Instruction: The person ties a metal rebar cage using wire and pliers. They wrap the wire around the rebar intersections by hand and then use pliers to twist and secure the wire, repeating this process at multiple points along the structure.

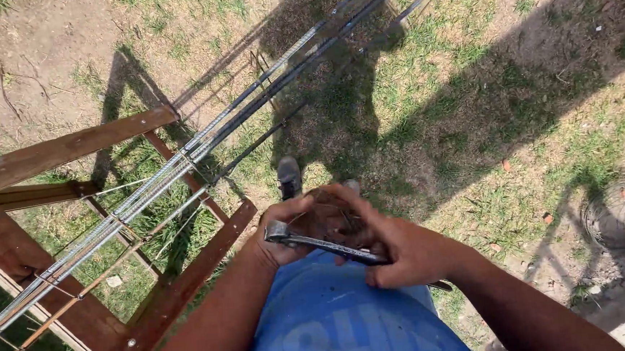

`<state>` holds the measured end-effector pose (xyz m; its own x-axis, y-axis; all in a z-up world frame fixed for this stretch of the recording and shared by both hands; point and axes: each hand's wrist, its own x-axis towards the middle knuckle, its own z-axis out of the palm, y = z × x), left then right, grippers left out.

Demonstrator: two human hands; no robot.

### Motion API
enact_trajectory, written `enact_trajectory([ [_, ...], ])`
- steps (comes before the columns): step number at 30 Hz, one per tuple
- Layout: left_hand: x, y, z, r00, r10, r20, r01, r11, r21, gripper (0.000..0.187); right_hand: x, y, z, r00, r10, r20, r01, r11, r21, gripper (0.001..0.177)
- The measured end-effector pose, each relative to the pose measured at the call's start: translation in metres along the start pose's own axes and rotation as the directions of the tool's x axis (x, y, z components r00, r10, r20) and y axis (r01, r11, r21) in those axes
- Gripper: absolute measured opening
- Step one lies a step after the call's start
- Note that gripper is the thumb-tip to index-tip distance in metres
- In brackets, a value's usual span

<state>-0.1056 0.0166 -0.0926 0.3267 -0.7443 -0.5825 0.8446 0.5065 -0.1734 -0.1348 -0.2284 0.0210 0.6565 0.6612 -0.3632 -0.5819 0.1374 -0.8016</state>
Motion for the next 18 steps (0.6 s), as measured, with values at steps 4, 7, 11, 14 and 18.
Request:
enact_trajectory([
  [4,-0.033,-0.004,0.044,0.971,0.228,0.071,-0.238,0.942,0.236,0.036,-0.012,0.0,0.009,0.997,0.065,0.038,-0.037,0.862,-0.505,0.113],
  [7,-0.048,0.003,0.025,0.906,0.422,0.015,-0.403,0.853,0.33,0.034,-0.021,0.014,0.018,0.995,0.087,0.051,-0.052,0.871,-0.488,0.1],
  [11,-0.06,0.055,-0.03,0.718,0.683,-0.133,-0.63,0.72,0.292,0.046,-0.016,0.04,0.017,1.0,-0.017,-0.01,0.012,0.906,-0.423,0.043],
  [14,-0.064,0.109,0.024,0.513,0.858,-0.04,-0.692,0.44,0.572,0.055,-0.003,0.097,0.014,0.991,0.06,-0.117,-0.106,0.893,-0.438,0.04],
  [18,-0.053,0.153,0.091,0.715,0.631,0.299,-0.012,-0.417,0.909,0.028,0.029,0.124,0.029,0.984,0.028,-0.178,-0.107,0.886,-0.451,0.042],
])
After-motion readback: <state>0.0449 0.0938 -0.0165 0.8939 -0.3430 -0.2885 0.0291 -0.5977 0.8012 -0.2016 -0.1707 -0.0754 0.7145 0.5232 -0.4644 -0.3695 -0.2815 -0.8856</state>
